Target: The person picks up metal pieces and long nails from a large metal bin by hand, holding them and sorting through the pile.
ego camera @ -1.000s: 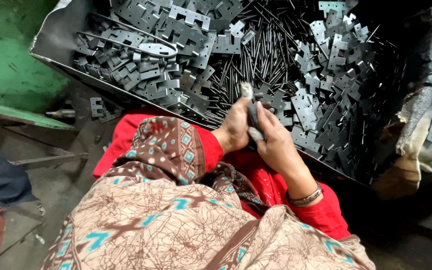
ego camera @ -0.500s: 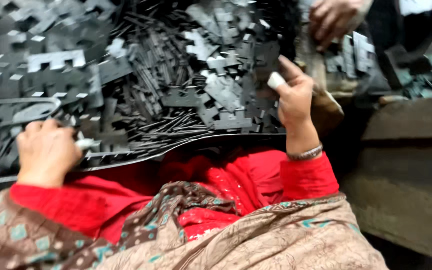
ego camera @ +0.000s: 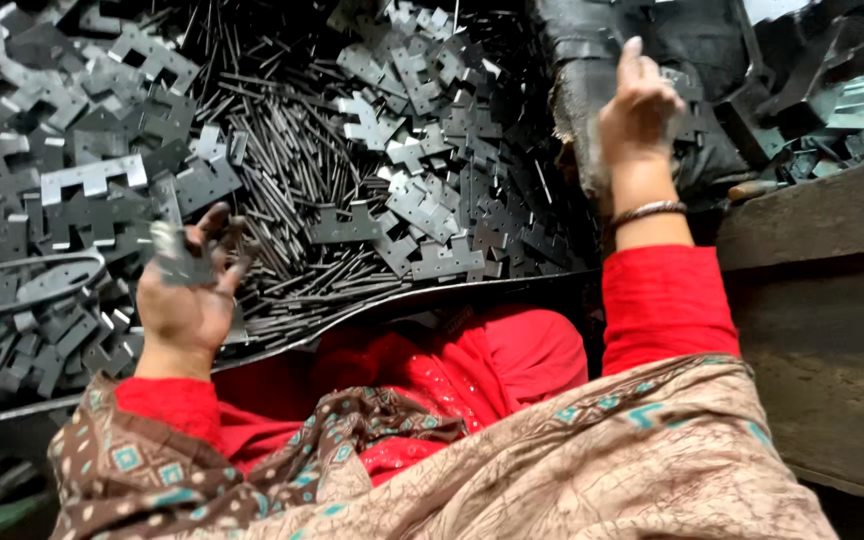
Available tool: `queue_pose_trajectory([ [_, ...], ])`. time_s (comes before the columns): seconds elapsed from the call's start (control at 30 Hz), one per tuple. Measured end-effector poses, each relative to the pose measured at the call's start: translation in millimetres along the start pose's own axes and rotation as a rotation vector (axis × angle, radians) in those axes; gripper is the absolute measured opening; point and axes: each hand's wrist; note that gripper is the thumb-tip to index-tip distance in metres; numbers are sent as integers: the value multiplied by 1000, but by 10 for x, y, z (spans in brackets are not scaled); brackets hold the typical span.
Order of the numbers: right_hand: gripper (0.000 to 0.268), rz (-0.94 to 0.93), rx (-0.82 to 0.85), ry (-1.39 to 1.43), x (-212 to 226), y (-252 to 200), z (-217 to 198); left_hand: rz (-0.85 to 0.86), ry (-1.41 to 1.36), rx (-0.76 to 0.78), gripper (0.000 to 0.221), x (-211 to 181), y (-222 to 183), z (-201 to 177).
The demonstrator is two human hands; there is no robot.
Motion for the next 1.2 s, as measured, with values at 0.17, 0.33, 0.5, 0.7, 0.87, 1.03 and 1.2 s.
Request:
queue_pose_trajectory([
  [0.17, 60, -137, 83, -191, 78, 66, -145, -137, -142, 119, 44, -43, -132, -36],
  [0.33, 40, -498, -119, 398, 1443, 129, -509, -355, 75, -120, 34, 145, 69, -133],
  [0.5, 74, -749, -8, 567, 3001, 52, -379, 29, 684, -143, 24, 453, 308, -199],
  [0.7, 37, -689, 230, 643, 3262, -76, -168, 129, 1764, -627, 27, 351, 34, -247],
  [0.87, 33, -646, 214, 890, 3039, -293, -492, 188, 1740, -608, 41, 355, 72, -270],
  [1.03, 34, -381, 178, 1114, 2711, -508, -808, 138, 1830, -517, 23, 476, 180, -210],
  [1.2, 32, 47, 25, 1220, 2631, -838, -480, 257, 1136, -369, 25, 310, 152, -220],
])
Point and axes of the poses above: each hand's wrist, its own y-axis towards the middle knuckle, its own z-axis out of the palm, x = y × z, and after that the axes turned 15 degrees about -z, right-handed
